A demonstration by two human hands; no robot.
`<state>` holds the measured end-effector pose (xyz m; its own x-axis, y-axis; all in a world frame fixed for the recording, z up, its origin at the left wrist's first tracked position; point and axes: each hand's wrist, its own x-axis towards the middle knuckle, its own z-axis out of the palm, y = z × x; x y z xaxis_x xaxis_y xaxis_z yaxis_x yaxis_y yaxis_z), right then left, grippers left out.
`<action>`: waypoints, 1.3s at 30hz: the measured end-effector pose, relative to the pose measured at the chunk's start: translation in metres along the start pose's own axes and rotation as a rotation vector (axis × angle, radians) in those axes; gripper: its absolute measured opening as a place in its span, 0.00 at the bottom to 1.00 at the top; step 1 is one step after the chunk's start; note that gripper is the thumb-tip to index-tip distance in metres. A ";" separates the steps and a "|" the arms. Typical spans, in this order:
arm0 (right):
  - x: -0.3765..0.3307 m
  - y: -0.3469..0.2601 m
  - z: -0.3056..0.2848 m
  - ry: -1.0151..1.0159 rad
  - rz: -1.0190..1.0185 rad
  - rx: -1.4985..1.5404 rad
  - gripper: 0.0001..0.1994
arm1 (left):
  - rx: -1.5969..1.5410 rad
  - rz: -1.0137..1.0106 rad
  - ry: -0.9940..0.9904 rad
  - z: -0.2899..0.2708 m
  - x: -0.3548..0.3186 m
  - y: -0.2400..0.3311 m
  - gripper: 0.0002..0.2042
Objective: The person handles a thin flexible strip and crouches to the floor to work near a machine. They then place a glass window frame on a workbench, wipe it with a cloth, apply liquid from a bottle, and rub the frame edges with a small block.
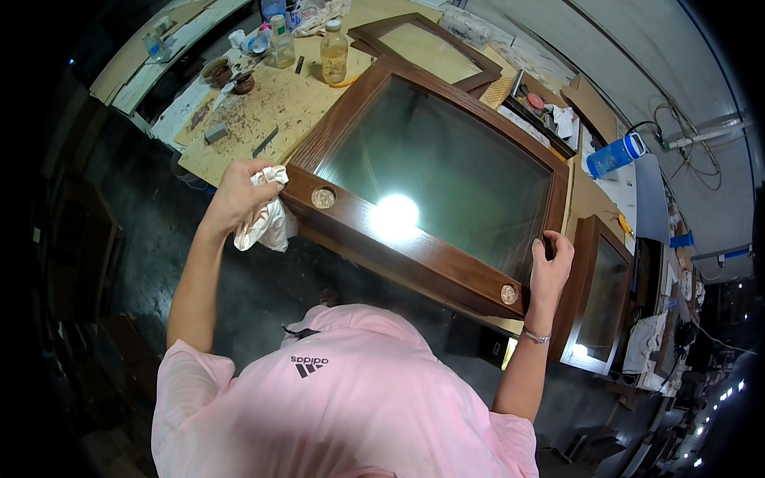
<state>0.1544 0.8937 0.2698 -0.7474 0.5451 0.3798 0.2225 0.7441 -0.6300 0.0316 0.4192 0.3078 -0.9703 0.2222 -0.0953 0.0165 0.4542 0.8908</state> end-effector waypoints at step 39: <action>0.000 0.009 -0.001 -0.028 0.055 0.087 0.13 | 0.631 0.836 -0.186 0.130 0.012 0.080 0.19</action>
<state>0.1568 0.9003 0.2648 -0.7531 0.5722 0.3249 0.2094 0.6765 -0.7060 0.0529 0.5704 0.3198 -0.5419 0.7745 0.3264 0.8345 0.4497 0.3183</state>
